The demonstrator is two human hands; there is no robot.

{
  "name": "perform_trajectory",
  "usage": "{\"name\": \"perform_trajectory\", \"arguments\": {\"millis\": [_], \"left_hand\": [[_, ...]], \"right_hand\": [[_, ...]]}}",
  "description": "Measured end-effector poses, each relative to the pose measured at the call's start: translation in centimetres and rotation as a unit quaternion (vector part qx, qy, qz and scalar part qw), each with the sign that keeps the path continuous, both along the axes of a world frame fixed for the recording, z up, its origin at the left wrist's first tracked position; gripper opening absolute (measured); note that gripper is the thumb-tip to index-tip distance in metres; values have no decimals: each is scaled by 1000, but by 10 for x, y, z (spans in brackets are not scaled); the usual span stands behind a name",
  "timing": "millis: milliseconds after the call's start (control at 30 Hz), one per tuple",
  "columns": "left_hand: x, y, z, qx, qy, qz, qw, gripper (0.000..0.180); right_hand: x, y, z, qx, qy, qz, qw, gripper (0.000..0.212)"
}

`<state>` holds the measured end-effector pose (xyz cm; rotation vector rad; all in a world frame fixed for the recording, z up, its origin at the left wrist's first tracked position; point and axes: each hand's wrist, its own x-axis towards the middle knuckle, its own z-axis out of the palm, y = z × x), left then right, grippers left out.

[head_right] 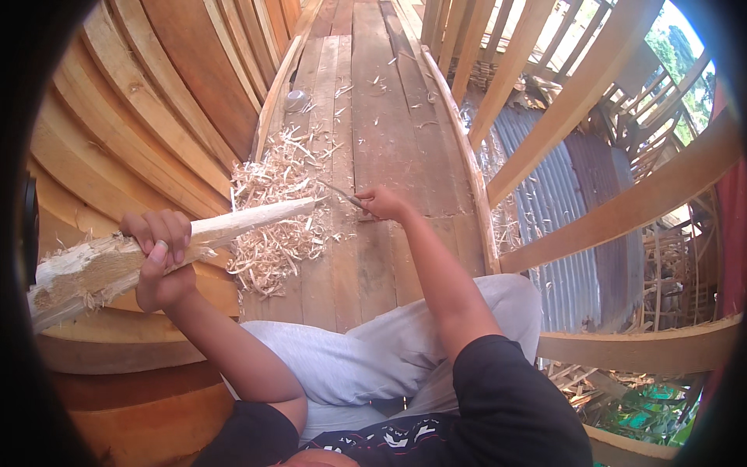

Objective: The person sits inside a wooden boat and uses a knife to carve a long wooden stick, peeling away shavings. The person rotates the stick and continues carving along its length.

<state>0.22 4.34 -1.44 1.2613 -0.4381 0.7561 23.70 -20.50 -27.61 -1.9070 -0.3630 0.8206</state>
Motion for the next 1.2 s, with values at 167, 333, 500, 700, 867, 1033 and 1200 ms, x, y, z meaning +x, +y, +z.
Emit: {"name": "perform_trajectory", "arguments": {"millis": [167, 333, 500, 700, 867, 1033, 1200], "left_hand": [[5, -2, -2, -5, 13, 10, 1000, 22], [14, -7, -5, -51, 12, 16, 999, 23], [14, -1, -8, -63, 24, 7, 998, 22], [23, -9, -12, -83, 22, -21, 996, 22], [20, -7, -8, -56, 28, 2, 998, 22], [22, -11, -8, -46, 27, -1, 999, 22], [27, -17, -9, -37, 30, -21, 999, 21]], "right_hand": [[67, 6, -42, 30, -92, -283, 954, 30], [150, -22, -59, -105, -103, -274, 951, 31], [142, -7, -13, -9, 62, 28, 998, 35], [168, -82, -40, -68, -138, -334, 930, 37], [144, -90, -9, -44, 46, -107, 992, 35], [142, -99, 2, 75, 35, -186, 979, 36], [154, -90, -25, -251, -27, -270, 929, 37]]}}
